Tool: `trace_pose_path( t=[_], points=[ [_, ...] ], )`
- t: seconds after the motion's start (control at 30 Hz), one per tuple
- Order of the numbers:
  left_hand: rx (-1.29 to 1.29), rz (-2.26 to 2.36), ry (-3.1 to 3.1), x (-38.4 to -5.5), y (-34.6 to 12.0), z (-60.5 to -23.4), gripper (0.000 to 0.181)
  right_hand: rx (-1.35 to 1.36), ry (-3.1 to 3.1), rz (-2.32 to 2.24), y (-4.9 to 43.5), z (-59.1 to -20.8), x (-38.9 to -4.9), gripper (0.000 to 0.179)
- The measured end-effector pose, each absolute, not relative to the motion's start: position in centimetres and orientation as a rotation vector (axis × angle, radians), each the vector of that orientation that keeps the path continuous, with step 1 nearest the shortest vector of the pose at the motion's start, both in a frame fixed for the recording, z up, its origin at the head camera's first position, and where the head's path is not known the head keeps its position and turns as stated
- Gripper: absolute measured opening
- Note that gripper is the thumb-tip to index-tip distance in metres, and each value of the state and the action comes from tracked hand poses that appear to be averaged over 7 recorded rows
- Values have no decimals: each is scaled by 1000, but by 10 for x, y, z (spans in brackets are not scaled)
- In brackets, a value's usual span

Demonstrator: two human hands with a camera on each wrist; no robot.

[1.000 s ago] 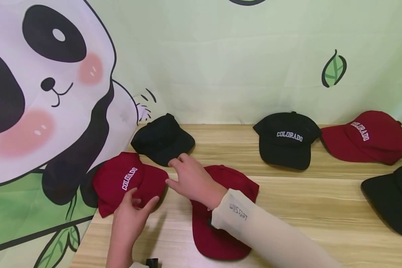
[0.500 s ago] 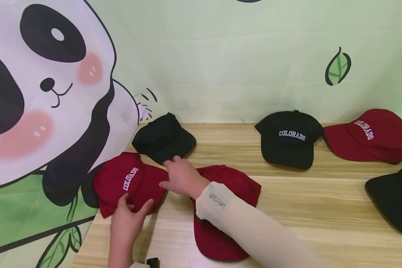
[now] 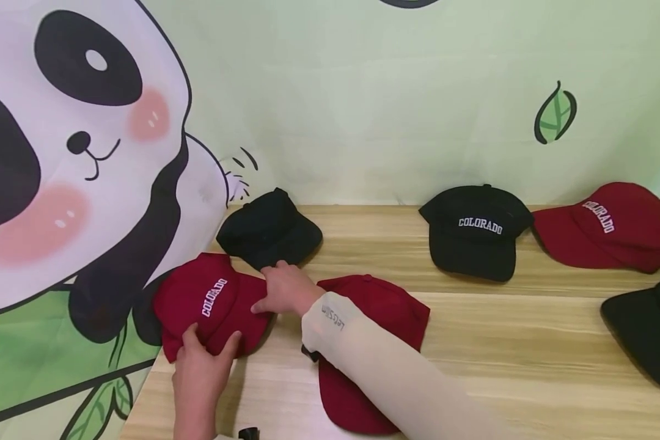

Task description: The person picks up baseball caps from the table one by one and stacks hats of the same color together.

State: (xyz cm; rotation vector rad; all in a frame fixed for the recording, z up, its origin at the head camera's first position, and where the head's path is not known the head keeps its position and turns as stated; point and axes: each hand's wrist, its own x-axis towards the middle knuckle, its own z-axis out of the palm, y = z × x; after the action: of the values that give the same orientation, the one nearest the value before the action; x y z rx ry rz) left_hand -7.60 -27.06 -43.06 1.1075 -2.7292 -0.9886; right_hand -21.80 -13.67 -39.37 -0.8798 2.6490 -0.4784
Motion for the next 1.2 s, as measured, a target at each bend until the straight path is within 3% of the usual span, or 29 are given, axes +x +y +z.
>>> trace_pose_path(
  t=[0.5,1.2],
  points=[
    [1121,-1026,-2624,-75,-275,-435,110,-851,2633,-469,-149,-402,-221,80],
    [1139,-1263,-2425,-72,-283,-440,111,-930,2571,-465,-160,-404,-218,70]
  ],
)
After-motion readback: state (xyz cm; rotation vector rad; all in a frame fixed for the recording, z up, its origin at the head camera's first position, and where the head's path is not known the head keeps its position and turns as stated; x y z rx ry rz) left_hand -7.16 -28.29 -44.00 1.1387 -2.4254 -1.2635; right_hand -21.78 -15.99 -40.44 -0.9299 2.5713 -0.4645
